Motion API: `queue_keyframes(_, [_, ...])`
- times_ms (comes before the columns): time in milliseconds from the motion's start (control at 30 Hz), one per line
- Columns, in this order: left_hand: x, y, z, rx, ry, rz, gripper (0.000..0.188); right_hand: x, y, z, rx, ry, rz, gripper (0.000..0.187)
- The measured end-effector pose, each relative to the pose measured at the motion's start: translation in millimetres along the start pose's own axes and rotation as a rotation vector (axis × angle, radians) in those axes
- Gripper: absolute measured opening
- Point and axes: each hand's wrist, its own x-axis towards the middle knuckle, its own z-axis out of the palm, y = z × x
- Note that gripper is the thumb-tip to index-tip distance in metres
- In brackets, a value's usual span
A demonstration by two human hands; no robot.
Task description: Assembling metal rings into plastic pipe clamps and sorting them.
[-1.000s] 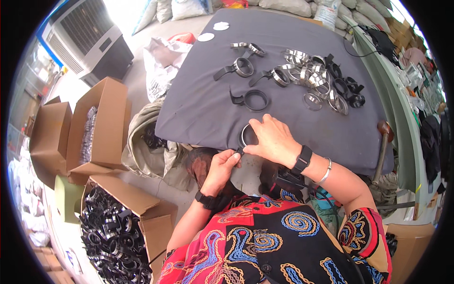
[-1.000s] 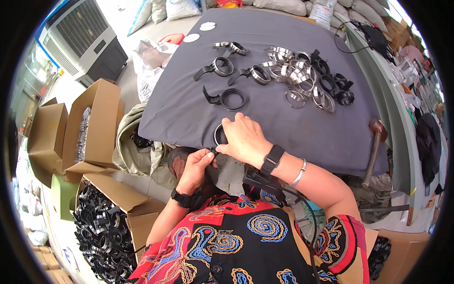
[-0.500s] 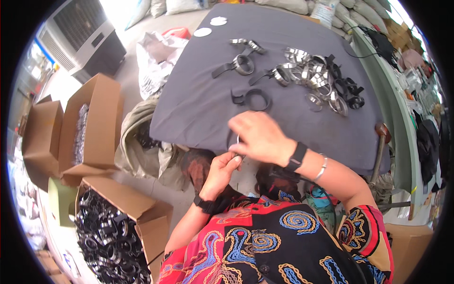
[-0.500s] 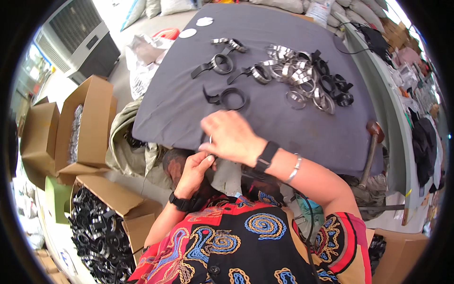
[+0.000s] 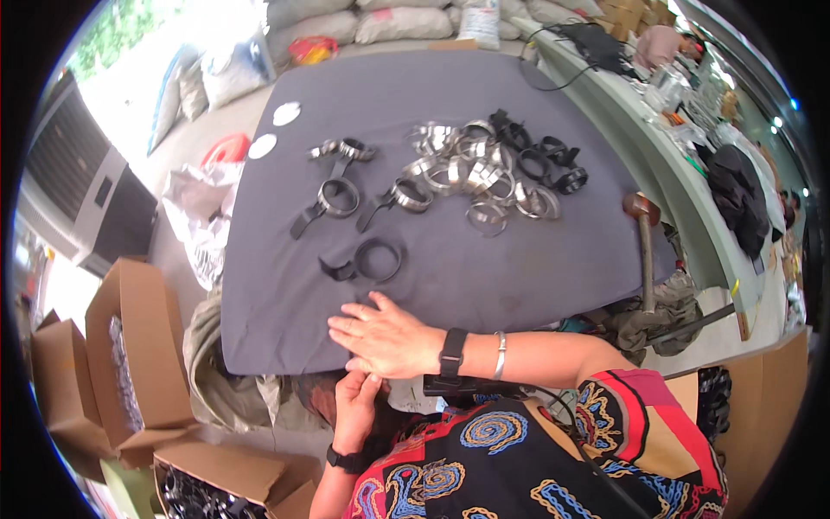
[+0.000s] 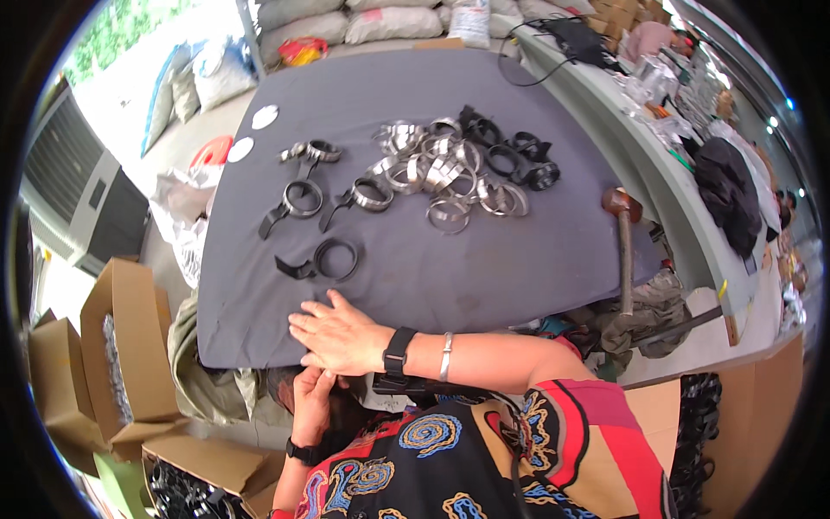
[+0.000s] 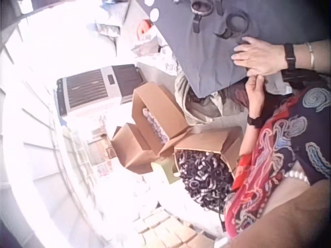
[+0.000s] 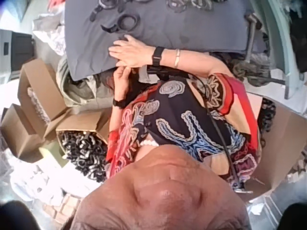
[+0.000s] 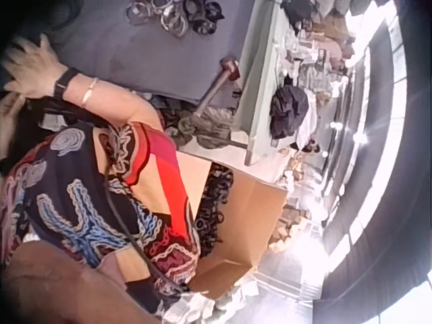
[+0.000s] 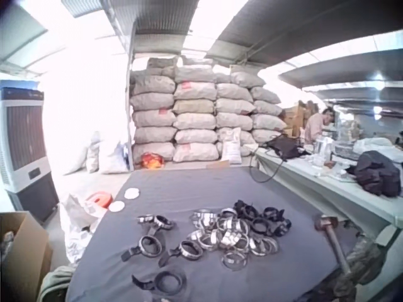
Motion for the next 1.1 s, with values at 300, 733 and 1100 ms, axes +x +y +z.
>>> queue_keyframes(300, [21, 105, -24, 0.278, 0.357, 0.195, 0.025, -80, 88, -78, 0.230, 0.846, 0.382, 0.016])
queue_keyframes(733, [183, 114, -68, 0.438, 0.226, 0.049, 0.026, -187, 250, -134, -0.727, 0.260, 0.734, 0.011])
queue_keyframes(1100, [116, 120, -35, 0.945, 0.558, 0.637, 0.014, -169, 136, -141, 0.995, 0.885, 0.684, 0.016])
